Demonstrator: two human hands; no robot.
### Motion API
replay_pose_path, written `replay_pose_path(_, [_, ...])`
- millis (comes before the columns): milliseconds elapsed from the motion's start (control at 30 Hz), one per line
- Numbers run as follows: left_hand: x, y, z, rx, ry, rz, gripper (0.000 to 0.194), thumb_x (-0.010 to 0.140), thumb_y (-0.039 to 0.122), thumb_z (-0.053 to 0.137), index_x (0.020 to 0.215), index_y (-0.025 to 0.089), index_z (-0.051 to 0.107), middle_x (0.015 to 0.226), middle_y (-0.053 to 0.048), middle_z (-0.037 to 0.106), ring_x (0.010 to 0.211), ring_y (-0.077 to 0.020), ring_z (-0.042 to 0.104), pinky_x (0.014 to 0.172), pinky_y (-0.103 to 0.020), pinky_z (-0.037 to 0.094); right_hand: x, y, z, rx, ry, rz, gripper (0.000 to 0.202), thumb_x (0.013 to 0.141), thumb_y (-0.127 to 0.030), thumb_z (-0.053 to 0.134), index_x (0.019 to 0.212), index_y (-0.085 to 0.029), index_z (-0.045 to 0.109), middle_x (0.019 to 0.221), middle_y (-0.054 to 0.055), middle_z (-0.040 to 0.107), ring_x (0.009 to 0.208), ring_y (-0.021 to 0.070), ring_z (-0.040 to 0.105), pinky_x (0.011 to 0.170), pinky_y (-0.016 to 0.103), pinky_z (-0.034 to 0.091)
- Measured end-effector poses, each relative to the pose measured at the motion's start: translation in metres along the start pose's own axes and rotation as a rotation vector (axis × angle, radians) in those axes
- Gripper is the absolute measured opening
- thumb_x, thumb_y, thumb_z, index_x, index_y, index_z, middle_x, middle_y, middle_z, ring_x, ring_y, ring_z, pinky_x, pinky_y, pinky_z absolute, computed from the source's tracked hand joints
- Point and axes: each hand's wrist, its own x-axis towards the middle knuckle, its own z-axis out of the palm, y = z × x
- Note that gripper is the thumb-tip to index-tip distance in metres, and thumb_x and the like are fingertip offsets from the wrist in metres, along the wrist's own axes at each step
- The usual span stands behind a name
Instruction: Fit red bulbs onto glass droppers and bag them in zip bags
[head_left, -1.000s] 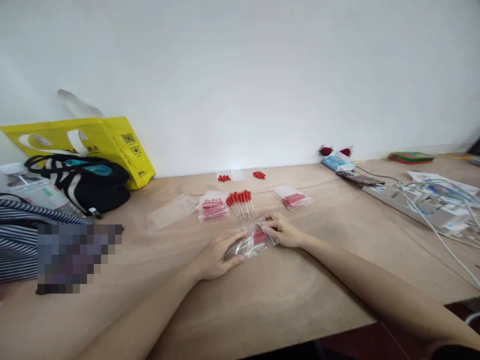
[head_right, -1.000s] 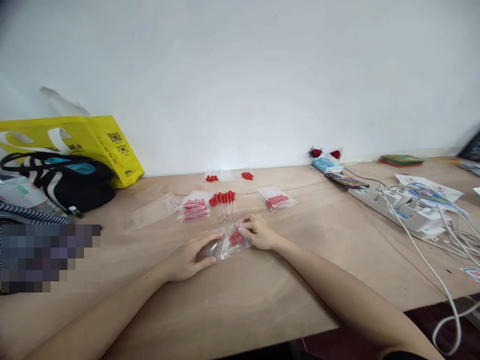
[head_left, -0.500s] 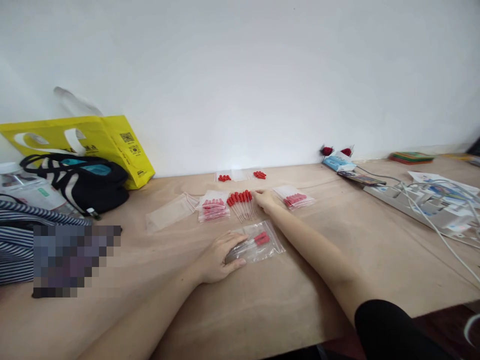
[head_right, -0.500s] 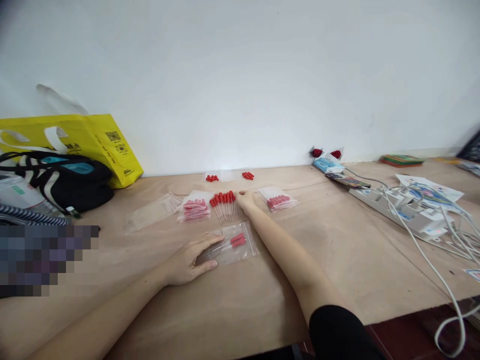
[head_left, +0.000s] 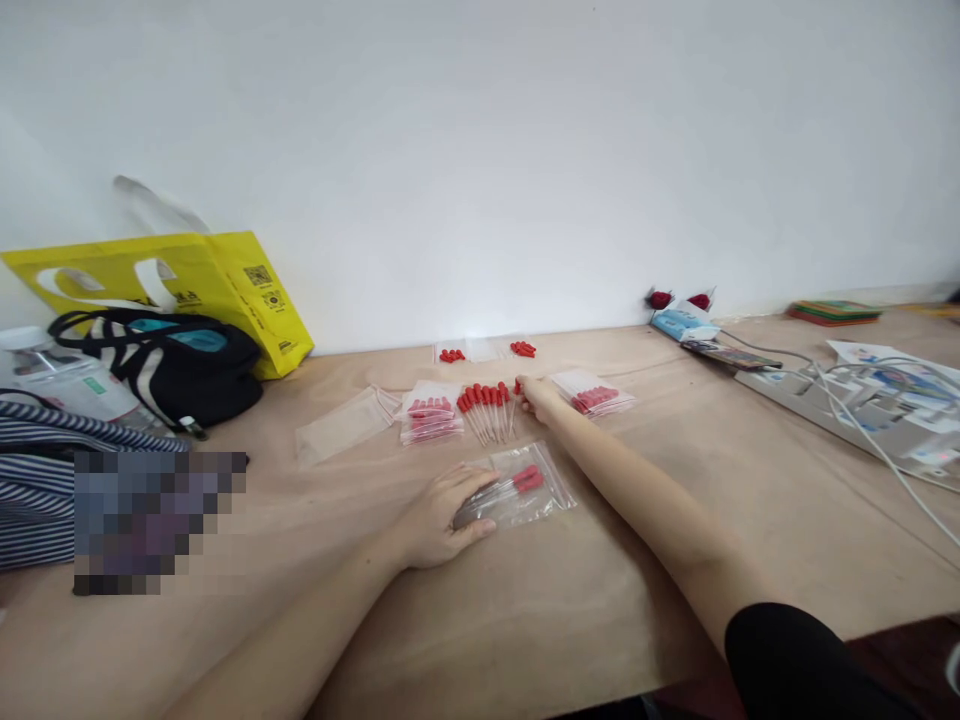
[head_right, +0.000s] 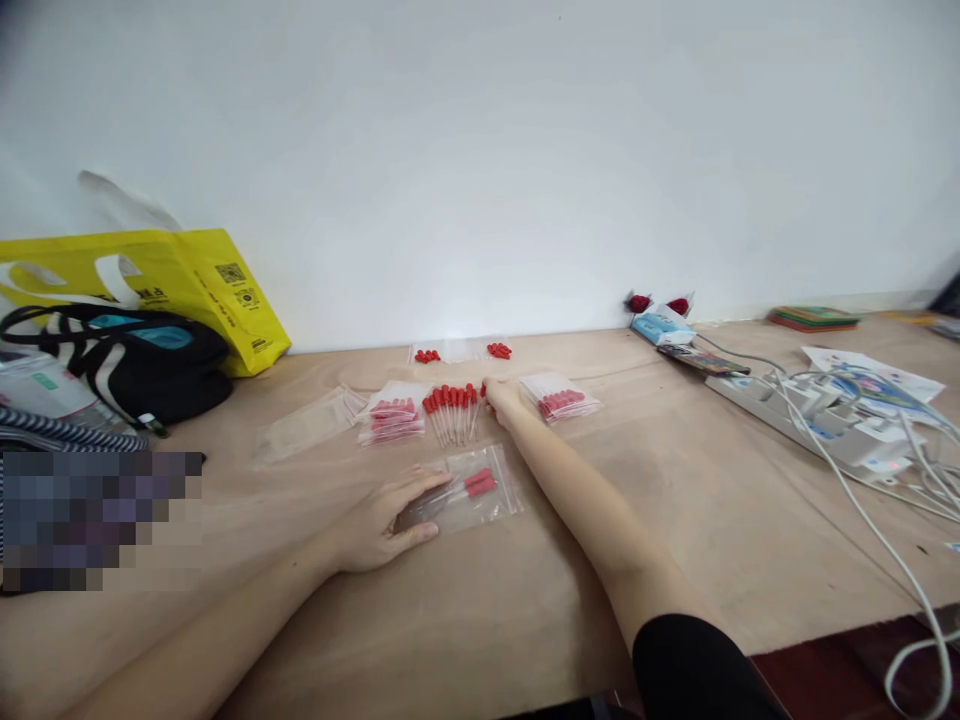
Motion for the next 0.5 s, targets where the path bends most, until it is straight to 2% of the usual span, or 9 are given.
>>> replay_pose_path(133, [0.000,0.000,0.000,-0.005,0.007,0.010,0.050,0.080,0.035,0.052,0.127,0.021,0.040,0.129,-0.008,0.047,0.119,-0.0233,0.042,0.102,-0.044,0.030,-0.018,-0.005,-0.031,0.172,0.008,-0.104,0.010,0.080,-0.027,0.043,0.085,-0.018,0.045,0.061,-0.005,0.053,0.040,0.0040,0.042,0.039,0.015,0.035])
replay_pose_path(200, [0.000,-0.001,0.001,-0.007,0.015,0.020,0.050,0.080,0.035,0.052,0.127,0.022,0.039,0.129,-0.007,0.047,0.119,-0.0231,0.042,0.102,-0.044,0.029,-0.031,-0.004,-0.053,0.239,0.041,-0.181,0.019,0.081,-0.032,0.042,0.097,-0.023,0.040,0.065,-0.008,0.051,0.041,0.0037,0.042,0.040,0.015,0.036])
replay_pose_path(233, [0.000,-0.002,0.001,-0.007,0.017,0.017,0.050,0.080,0.035,0.052,0.127,0.022,0.039,0.130,-0.007,0.047,0.120,-0.0234,0.041,0.102,-0.044,0.028,-0.038,-0.001,-0.065,0.305,0.053,-0.278,0.023,0.080,-0.035,0.044,0.099,-0.023,0.039,0.065,-0.008,0.050,0.041,0.0041,0.042,0.040,0.015,0.036])
replay_pose_path(300, [0.000,-0.002,0.001,-0.005,0.015,0.003,0.050,0.080,0.035,0.052,0.127,0.022,0.040,0.130,-0.007,0.046,0.120,-0.0239,0.040,0.103,-0.045,0.028,-0.050,0.005,-0.085,0.334,0.052,-0.393,0.028,0.078,-0.041,0.046,0.098,-0.024,0.040,0.064,-0.008,0.048,0.042,0.0045,0.041,0.038,0.015,0.034])
replay_pose_path(367, [0.001,-0.001,0.001,-0.005,0.011,-0.006,0.050,0.080,0.035,0.052,0.126,0.022,0.040,0.130,-0.007,0.046,0.120,-0.0242,0.040,0.102,-0.045,0.029,-0.060,0.014,-0.099,0.311,0.068,-0.424,0.029,0.077,-0.045,0.046,0.095,-0.023,0.042,0.061,-0.008,0.046,0.041,0.0048,0.041,0.037,0.015,0.034])
replay_pose_path(500, [0.001,0.000,0.000,-0.003,0.012,-0.006,0.050,0.080,0.035,0.052,0.127,0.022,0.039,0.131,-0.007,0.046,0.120,-0.0241,0.040,0.102,-0.044,0.030,-0.071,0.030,-0.108,0.253,0.086,-0.412,0.030,0.076,-0.048,0.048,0.091,-0.022,0.043,0.060,-0.007,0.044,0.042,0.0054,0.042,0.038,0.017,0.037])
